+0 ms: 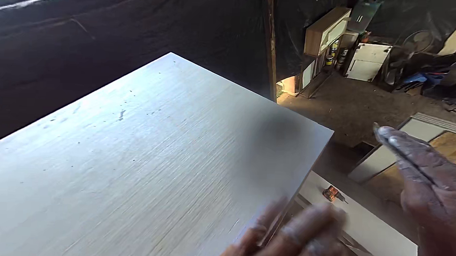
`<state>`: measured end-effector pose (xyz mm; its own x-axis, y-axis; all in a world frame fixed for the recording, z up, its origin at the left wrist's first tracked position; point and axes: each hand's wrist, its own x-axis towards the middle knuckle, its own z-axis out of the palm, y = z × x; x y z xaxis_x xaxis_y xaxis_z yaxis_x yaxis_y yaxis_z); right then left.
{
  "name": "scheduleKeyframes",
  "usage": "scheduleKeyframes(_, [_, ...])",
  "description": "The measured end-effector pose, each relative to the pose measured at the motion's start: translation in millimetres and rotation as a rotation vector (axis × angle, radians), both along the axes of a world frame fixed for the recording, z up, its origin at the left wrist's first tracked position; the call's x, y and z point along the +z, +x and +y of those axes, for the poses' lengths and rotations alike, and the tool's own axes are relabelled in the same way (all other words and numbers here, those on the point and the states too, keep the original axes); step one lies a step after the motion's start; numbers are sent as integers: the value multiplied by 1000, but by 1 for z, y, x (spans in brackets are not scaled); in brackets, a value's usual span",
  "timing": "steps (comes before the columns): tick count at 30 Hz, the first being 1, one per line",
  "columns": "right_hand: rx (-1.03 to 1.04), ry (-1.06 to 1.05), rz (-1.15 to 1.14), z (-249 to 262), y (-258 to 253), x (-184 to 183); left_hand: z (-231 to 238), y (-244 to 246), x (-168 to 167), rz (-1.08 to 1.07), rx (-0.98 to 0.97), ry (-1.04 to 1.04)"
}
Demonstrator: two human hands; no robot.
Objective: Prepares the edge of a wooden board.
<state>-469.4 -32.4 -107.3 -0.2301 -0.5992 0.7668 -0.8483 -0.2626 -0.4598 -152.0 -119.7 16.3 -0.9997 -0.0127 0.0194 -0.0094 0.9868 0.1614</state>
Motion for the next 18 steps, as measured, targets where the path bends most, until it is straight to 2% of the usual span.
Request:
scheduleKeyframes(3, [113, 43, 295, -22, 39, 41, 1, 19, -9, -86, -4, -70])
scheduleKeyframes(6, [97, 110, 492, -47, 61, 51, 4, 24, -18, -128, -111, -231])
scheduleKeyframes(10, [135, 148, 493, -44, 77, 52, 1, 22, -26, -58, -131, -299])
scheduleKeyframes(13, [41, 233, 471, -58, 63, 58, 2, 23, -30, -26, -117, -303])
scheduleKeyframes(14, [27, 240, 457, -54, 73, 58, 2, 23, -31, -14, -118, -301])
scheduleKeyframes(16, [100, 197, 456, -41, 102, 53, 0, 24, -32, 11, -108, -314])
scheduleKeyframes(18, [90, 192, 452, -41, 96, 51, 0, 24, -34, 23, -112, -299])
